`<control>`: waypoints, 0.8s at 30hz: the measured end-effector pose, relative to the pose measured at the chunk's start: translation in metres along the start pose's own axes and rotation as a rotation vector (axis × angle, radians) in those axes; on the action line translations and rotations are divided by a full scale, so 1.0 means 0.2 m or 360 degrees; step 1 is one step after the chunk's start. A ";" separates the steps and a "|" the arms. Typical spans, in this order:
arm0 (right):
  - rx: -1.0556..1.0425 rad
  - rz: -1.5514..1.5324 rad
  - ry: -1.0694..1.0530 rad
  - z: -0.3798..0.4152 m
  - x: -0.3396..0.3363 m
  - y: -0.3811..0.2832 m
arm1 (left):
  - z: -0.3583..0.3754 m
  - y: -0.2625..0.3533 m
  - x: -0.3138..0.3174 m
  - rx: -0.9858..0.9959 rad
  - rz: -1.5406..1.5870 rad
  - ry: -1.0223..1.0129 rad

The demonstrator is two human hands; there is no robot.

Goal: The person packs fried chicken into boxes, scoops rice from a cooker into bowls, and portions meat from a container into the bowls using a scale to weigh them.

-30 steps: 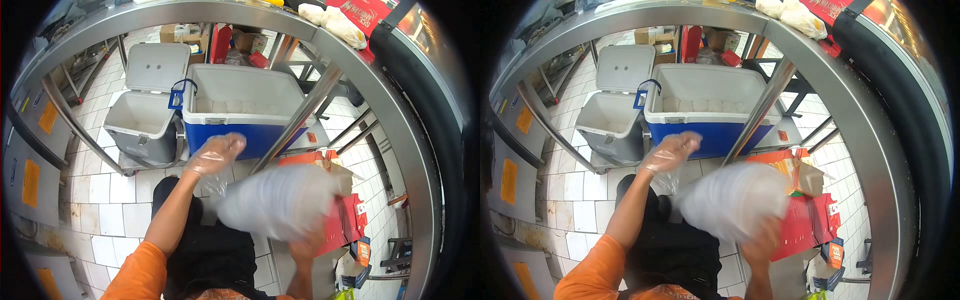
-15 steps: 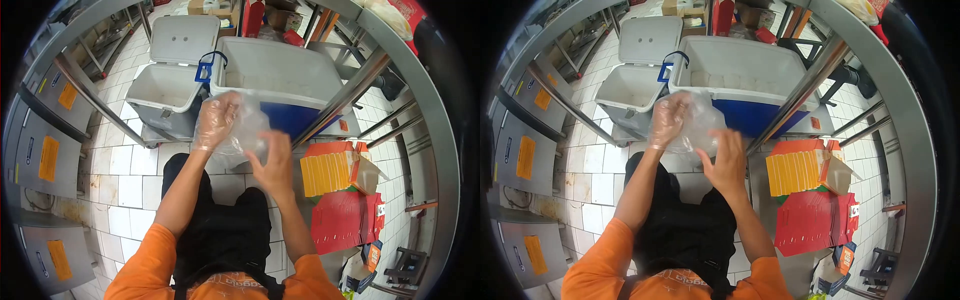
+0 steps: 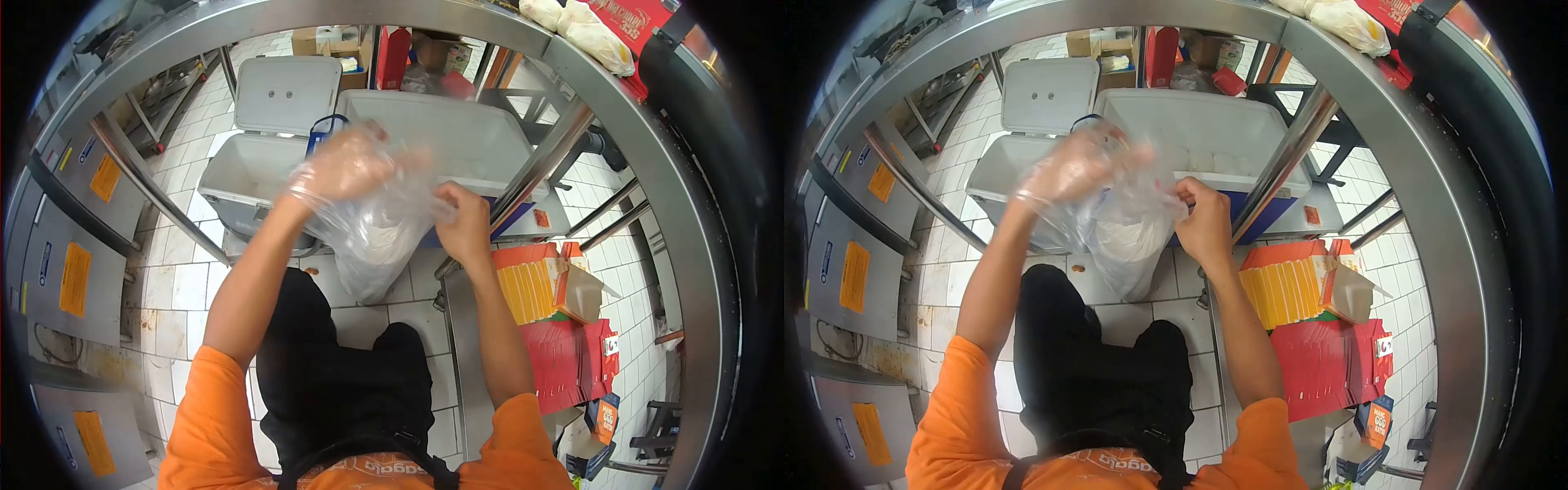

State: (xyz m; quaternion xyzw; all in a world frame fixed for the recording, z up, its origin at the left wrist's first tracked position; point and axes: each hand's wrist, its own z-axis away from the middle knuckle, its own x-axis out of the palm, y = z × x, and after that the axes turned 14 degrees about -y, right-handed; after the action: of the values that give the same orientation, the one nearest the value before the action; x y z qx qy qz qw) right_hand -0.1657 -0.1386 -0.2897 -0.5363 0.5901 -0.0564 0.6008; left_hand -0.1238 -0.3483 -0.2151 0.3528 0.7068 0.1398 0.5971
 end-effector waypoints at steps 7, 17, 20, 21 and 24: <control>-0.0008 0.0083 0.0248 0.08 -0.06 0.03 | 0.16 0.02 0.08 -0.0133 0.1338 -0.0047; -0.0117 0.1247 -0.2151 -0.42 0.03 -0.28 | 0.08 0.05 0.16 0.0189 0.1245 0.0678; -0.0684 0.1101 -0.1992 -0.41 0.25 -0.16 | 0.11 0.09 0.18 0.0240 0.1303 0.0300; -0.0795 0.1017 -0.1899 -0.40 0.33 -0.10 | 0.13 0.11 0.20 0.0200 0.1320 0.0322; -0.0982 0.0749 -0.1638 -0.34 0.50 0.09 | 0.18 0.06 0.14 0.0127 0.1214 0.0465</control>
State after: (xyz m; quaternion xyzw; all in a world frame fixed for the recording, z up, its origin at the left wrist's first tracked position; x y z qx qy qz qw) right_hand -0.1984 -0.2416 -0.3486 -0.4992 0.3173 0.5137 0.6214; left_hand -0.0875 -0.3293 -0.2363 0.5888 0.6075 0.3722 0.3817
